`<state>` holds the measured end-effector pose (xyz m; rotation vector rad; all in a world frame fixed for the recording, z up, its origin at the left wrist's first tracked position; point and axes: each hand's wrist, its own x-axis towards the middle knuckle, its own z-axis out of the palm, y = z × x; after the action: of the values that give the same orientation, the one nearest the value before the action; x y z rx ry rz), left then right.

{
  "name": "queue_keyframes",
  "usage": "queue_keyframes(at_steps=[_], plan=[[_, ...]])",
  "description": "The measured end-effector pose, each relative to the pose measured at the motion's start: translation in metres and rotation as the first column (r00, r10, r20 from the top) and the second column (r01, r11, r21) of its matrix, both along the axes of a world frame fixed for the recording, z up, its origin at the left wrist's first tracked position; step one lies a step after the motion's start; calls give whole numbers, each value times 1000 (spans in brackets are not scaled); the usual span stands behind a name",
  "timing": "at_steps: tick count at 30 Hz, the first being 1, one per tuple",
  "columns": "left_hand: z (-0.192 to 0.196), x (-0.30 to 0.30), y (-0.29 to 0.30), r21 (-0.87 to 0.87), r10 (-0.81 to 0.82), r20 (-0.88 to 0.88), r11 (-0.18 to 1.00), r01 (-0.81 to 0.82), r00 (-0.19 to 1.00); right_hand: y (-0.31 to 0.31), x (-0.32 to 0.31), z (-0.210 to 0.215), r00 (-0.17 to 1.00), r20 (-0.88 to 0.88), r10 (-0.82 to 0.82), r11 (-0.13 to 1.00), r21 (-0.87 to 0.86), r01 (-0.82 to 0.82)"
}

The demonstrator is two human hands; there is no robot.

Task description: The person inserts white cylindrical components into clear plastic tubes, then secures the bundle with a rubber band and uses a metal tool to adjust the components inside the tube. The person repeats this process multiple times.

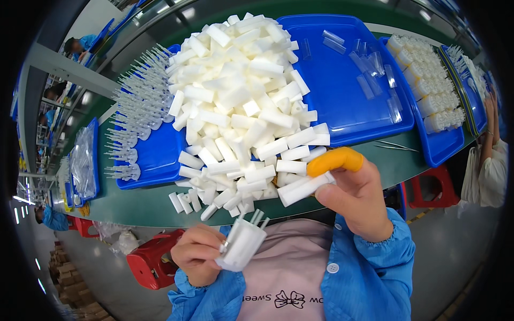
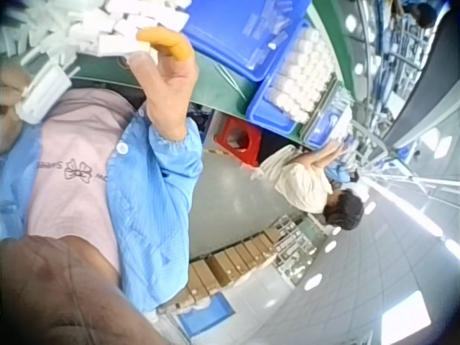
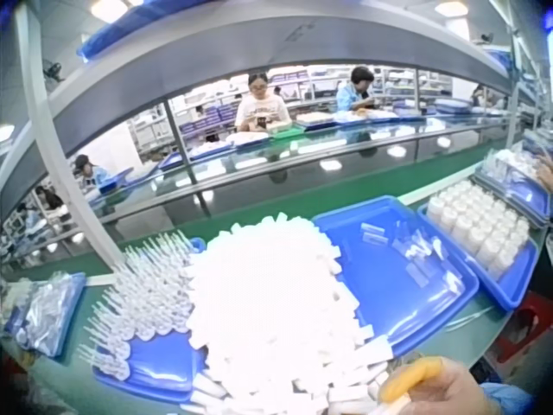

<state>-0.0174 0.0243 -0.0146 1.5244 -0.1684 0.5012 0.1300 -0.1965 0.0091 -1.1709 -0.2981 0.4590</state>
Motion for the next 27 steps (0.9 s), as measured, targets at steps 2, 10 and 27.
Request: queue_keyframes(at_steps=[2, 10, 27], plan=[[2, 2, -5, -12, -77, 1, 997, 77, 997, 3, -1, -1, 996, -62, 71, 997, 30, -69], [3, 4, -6, -30, -151, 21, 988, 151, 988, 5, 3, -2, 968, 60, 243, 970, -36, -241], [27, 13, -4, 398, -202, -19, 897, 192, 979, 8, 1, -4, 868, -168, 468, 882, 156, -445]])
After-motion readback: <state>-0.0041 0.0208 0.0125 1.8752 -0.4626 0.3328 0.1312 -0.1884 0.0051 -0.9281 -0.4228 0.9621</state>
